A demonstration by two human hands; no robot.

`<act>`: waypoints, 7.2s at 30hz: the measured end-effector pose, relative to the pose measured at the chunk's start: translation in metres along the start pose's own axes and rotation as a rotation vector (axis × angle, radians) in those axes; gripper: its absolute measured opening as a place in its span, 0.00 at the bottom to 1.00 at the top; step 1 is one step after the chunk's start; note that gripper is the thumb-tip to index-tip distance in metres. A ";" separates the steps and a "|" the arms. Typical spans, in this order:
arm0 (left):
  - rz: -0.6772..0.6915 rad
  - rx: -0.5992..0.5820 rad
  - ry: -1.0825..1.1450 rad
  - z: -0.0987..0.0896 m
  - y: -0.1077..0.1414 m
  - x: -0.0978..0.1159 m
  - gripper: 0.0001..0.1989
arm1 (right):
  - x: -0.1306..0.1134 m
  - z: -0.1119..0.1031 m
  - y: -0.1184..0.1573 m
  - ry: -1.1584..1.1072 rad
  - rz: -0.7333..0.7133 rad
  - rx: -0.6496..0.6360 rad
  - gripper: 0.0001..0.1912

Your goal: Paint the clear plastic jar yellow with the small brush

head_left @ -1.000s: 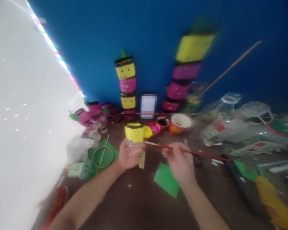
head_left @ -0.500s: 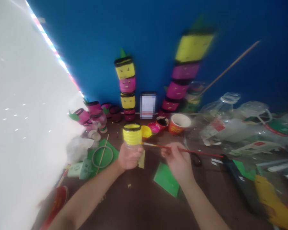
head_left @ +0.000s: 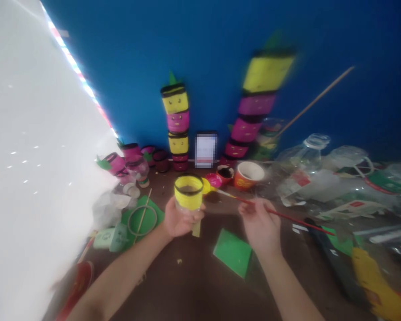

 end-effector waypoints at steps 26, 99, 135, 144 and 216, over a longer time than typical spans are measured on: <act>0.104 0.086 -0.048 -0.019 -0.001 0.013 0.30 | 0.010 0.033 -0.013 0.652 -0.108 -0.141 0.14; 0.084 0.219 0.088 -0.027 -0.002 0.003 0.34 | 0.007 0.022 0.012 0.009 0.073 -0.191 0.06; 0.105 0.208 0.052 -0.027 -0.003 0.004 0.35 | 0.004 0.006 0.003 0.059 0.010 -0.080 0.08; 0.214 0.225 0.001 -0.019 -0.004 0.007 0.31 | 0.007 0.024 0.015 0.065 0.065 -0.184 0.07; 0.287 0.067 -0.155 -0.043 -0.012 0.011 0.30 | 0.001 0.016 0.010 0.142 -0.021 -0.125 0.07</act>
Point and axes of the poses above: each hand's wrist, its own y-axis away from the middle knuckle, its own z-axis out of the palm, x = y × z, the point moved 7 cm from there along -y, towards the middle knuckle, and after that the axes turned 1 degree about x, right-handed, at the moved point
